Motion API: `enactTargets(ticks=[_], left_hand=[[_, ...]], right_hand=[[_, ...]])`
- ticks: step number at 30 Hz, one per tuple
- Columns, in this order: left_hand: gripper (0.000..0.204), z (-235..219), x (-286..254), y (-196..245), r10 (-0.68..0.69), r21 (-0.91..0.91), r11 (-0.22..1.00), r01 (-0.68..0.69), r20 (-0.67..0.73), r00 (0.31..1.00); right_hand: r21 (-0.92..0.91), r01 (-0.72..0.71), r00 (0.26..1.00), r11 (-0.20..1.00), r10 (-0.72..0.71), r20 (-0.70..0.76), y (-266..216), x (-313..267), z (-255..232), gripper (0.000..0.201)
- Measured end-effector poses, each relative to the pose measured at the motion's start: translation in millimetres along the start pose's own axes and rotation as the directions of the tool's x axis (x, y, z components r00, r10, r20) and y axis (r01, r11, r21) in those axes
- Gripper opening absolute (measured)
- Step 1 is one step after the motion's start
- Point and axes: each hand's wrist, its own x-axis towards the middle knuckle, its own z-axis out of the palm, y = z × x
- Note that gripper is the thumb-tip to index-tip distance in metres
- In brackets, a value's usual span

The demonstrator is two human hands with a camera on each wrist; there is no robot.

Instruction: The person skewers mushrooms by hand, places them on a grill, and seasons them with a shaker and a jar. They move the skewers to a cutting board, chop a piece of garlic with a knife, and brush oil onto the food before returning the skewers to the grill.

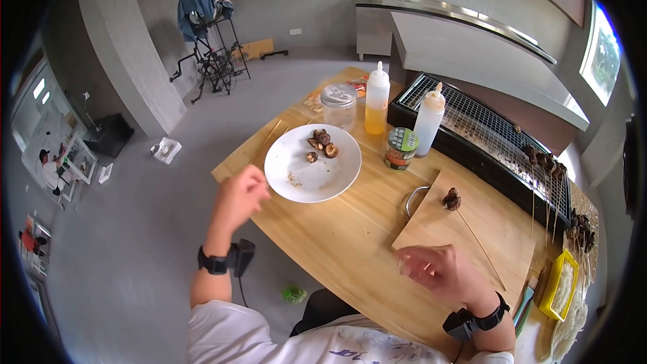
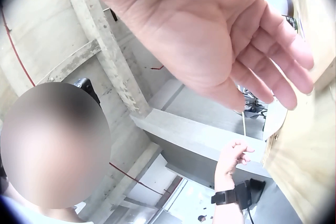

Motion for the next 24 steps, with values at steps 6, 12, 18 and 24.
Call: enactTargets(ticks=[6, 12, 18, 24], left_hand=[[0.011, 88, -52, 50, 0.525, -0.051, 0.821, -0.568, 0.459, 0.717], [0.012, 100, -53, 61, 0.604, -0.074, 0.749, -0.658, 0.484, 0.633], [0.024, 51, -5, 34, 0.600, 0.213, 0.768, -0.604, 0.092, 0.795], [0.059, -7, 114, 7, 0.682, 0.702, 0.516, -0.490, 0.010, 0.732]], right_hand=[[0.536, -0.023, 0.970, 0.844, 0.148, -0.193, -4, 11, 10, 0.044], [0.687, 0.058, 0.973, 0.725, 0.114, -0.202, 3, 7, 2, 0.041], [0.646, 0.071, 0.970, 0.760, 0.099, -0.223, 5, 4, -4, 0.039], [0.626, 0.019, 0.977, 0.779, 0.118, -0.176, 8, 4, -2, 0.036]])
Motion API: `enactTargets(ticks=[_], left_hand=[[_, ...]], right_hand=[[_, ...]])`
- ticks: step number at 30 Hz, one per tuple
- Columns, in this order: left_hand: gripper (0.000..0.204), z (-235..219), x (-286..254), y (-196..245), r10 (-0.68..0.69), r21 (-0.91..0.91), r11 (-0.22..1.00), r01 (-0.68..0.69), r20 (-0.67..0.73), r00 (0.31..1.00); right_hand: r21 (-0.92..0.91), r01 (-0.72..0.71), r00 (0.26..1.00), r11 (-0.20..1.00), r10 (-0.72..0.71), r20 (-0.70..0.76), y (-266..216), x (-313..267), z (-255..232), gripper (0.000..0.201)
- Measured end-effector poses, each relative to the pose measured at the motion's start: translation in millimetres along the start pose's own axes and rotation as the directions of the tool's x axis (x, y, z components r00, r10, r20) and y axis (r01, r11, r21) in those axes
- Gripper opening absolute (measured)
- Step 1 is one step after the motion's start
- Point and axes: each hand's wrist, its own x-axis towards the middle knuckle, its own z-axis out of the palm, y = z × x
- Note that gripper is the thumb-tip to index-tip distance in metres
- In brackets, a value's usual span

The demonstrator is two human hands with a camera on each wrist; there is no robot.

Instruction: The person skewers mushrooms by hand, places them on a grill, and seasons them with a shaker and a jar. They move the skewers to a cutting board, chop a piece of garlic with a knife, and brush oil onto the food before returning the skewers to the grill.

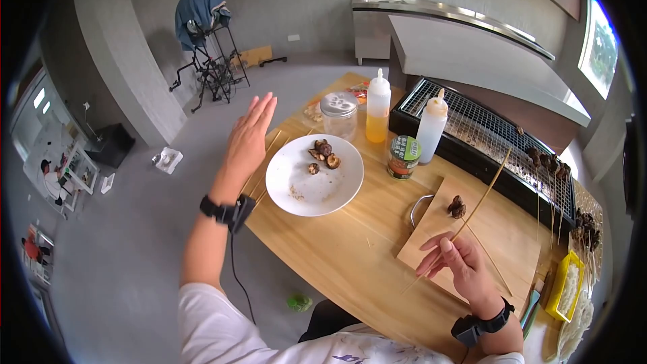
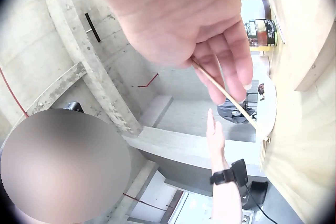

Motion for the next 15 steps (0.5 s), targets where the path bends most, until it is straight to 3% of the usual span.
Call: enactTargets(ticks=[1, 2, 3, 4, 5, 7, 8, 10, 15], left_hand=[[0.060, 21, 10, -25, -0.031, 0.060, 0.998, 0.025, 0.113, 0.993], [0.060, 34, 21, -38, -0.027, 0.059, 0.998, 0.020, 0.111, 0.993], [0.060, 45, 31, -49, -0.109, 0.136, 0.988, 0.070, 0.304, 0.947], [0.060, 57, 39, -57, -0.198, 0.222, 0.970, 0.101, 0.477, 0.856], [0.060, 71, 46, -62, -0.191, 0.219, 0.971, 0.094, 0.477, 0.858], [0.055, 98, 56, -65, -0.194, 0.288, 0.958, -0.004, 0.653, 0.732], [0.055, 109, 58, -63, -0.188, 0.284, 0.959, -0.008, 0.655, 0.732], [0.051, 132, 58, -59, -0.267, 0.186, 0.963, 0.196, 0.764, 0.587], [0.050, 137, 69, -92, -0.154, 0.153, 0.987, 0.044, 0.844, 0.513]], right_hand=[[-0.010, -0.011, 1.000, 1.000, 0.011, -0.001, -1, 0, 0, 0.035], [-0.010, -0.008, 1.000, 1.000, 0.008, -0.005, -2, 0, -1, 0.035], [-0.035, -0.007, 1.000, 0.999, 0.006, -0.009, -3, -1, -1, 0.035], [-0.061, -0.006, 1.000, 0.998, 0.005, -0.014, -4, -1, -2, 0.034], [-0.059, -0.006, 1.000, 0.998, 0.004, -0.021, -5, 0, -3, 0.034], [-0.064, -0.042, 0.999, 0.997, 0.040, -0.026, -5, 1, -4, 0.034], [-0.063, -0.045, 0.999, 0.997, 0.043, -0.032, -6, 1, -3, 0.034], [-0.117, -0.070, 0.997, 0.991, 0.066, -0.031, -7, 2, -4, 0.034], [-0.152, -0.063, 0.998, 0.986, 0.058, -0.041, -12, 0, -4, 0.034]])
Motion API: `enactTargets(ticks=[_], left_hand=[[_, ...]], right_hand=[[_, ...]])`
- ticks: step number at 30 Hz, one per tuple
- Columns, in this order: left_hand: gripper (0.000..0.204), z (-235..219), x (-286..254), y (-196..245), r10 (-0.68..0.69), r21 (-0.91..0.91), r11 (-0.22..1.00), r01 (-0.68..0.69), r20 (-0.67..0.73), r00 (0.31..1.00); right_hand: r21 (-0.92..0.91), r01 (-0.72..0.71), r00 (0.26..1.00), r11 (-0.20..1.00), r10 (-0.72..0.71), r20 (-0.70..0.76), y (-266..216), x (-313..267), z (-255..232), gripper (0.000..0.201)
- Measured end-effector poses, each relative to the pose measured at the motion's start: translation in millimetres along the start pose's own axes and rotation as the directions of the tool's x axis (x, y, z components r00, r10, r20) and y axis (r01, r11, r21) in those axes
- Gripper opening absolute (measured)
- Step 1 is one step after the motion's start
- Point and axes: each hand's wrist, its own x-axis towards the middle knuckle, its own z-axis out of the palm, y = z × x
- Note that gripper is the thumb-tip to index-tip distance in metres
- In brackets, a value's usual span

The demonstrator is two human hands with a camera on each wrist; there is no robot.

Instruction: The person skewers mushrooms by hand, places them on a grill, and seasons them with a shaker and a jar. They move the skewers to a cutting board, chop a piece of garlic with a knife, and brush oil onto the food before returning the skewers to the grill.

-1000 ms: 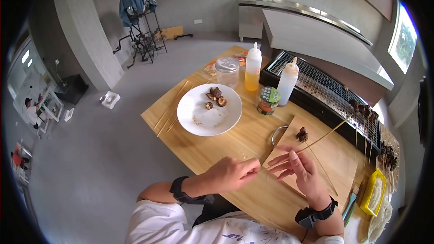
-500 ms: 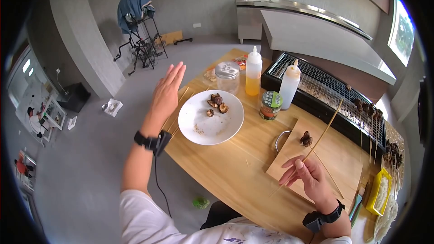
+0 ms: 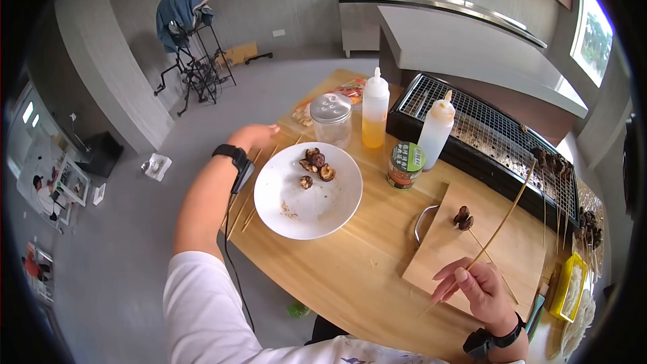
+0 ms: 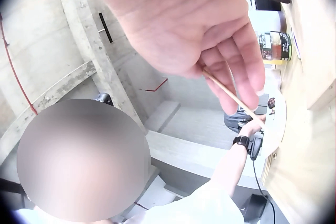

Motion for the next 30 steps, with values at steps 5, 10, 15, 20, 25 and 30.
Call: enactTargets(ticks=[5, 10, 15, 20, 25, 30], left_hand=[[0.037, -32, -65, 42, 0.083, -0.157, 0.976, -0.152, -0.377, 0.923], [0.015, -20, -112, 98, 0.268, -0.200, 0.901, -0.384, -0.440, 0.857], [0.021, 8, -91, 97, 0.283, -0.077, 0.922, -0.379, -0.532, 0.798], [0.019, 1, -86, 106, 0.292, 0.038, 0.951, -0.307, -0.441, 0.849], [0.013, 3, -88, 99, 0.327, 0.007, 0.934, -0.358, -0.425, 0.844], [0.008, -19, -123, 100, 0.190, -0.558, 0.704, -0.439, -0.449, 0.873]], right_hand=[[-0.071, -0.089, 0.995, 0.994, 0.092, 0.043, -7, 2, -3, 0.033], [-0.124, -0.259, 0.944, 0.958, 0.278, 0.179, 1, 8, 3, 0.032], [-0.051, -0.218, 0.935, 0.975, 0.224, 0.274, 14, 7, 11, 0.032], [-0.074, -0.189, 0.942, 0.979, 0.202, 0.267, 16, 5, 13, 0.031], [-0.063, -0.152, 0.943, 0.986, 0.164, 0.291, 21, 5, 14, 0.030], [-0.125, -0.035, 0.963, 0.992, 0.067, 0.260, 29, 6, 10, 0.028]])
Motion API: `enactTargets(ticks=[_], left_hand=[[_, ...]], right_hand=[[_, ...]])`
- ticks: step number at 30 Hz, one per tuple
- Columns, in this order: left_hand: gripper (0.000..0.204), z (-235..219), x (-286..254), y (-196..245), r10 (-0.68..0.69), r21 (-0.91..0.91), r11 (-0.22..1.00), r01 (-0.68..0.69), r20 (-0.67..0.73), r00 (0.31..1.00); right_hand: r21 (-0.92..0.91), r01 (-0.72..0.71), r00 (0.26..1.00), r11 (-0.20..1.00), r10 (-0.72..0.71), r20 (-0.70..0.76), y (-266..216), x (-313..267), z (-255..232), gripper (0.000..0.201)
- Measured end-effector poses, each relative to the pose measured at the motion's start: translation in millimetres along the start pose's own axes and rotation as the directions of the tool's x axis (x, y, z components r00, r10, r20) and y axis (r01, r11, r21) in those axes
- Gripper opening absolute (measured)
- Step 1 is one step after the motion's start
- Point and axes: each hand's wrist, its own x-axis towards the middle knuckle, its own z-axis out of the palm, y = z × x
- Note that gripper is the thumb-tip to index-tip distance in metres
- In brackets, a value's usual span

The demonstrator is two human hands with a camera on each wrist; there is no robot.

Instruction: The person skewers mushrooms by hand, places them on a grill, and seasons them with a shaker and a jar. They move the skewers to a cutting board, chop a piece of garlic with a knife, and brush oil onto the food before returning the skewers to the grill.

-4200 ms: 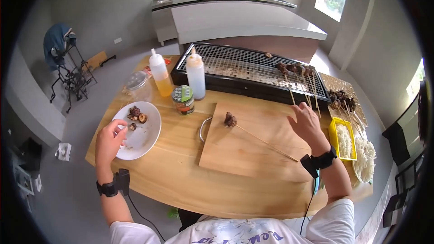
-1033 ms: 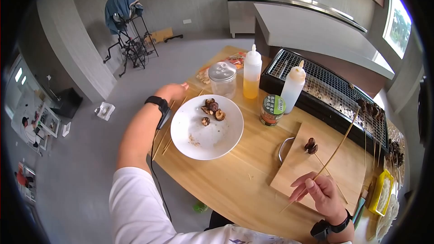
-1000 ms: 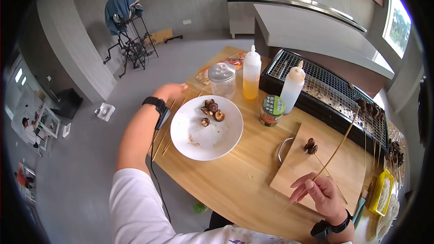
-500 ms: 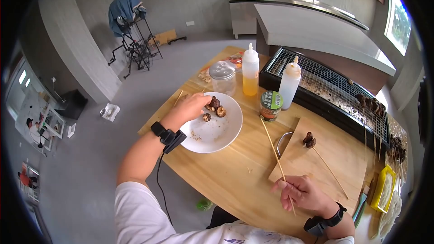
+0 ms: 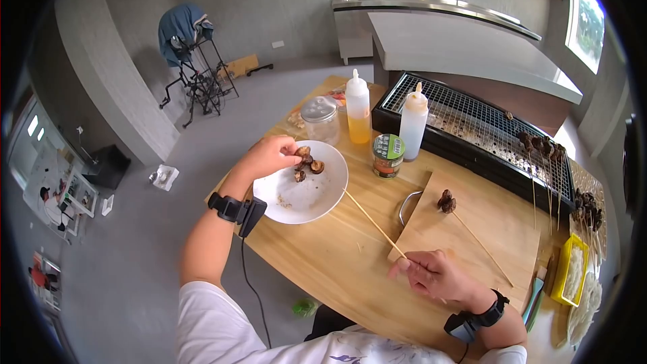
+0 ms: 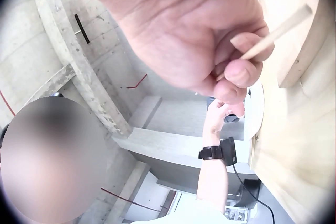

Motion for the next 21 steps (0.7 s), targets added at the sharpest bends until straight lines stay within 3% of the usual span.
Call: enactTargets(ticks=[1, 2, 4, 5, 12, 21], left_hand=[[0.008, -3, -3, 4, -0.066, -0.373, 0.925, 0.074, 0.034, 0.997], [0.008, -4, -7, 13, -0.065, -0.369, 0.927, 0.073, 0.034, 0.997], [0.011, 2, -16, 35, 0.111, -0.735, 0.674, -0.070, 0.008, 0.994], [0.013, 7, -16, 43, 0.140, -0.791, 0.605, -0.089, -0.005, 0.990], [0.010, 48, 2, 108, 0.271, -0.893, 0.407, -0.194, -0.085, 0.959], [0.012, 71, 15, 112, 0.286, -0.919, 0.321, -0.228, -0.136, 0.949]], right_hand=[[-0.037, 0.062, 0.998, 0.997, -0.063, -0.027, 1, 0, 0, 0.027], [-0.035, 0.066, 0.997, 0.997, -0.067, -0.029, -1, 0, -1, 0.027], [-0.053, 0.117, 0.990, 0.992, -0.121, -0.067, -7, -4, -5, 0.027], [-0.055, 0.122, 0.989, 0.991, -0.126, -0.082, -13, -6, -8, 0.027], [-0.100, 0.046, 0.971, 0.994, -0.068, -0.228, -43, -34, -36, 0.025], [-0.173, 0.041, 0.930, 0.984, -0.100, -0.353, -36, -34, -39, 0.021]])
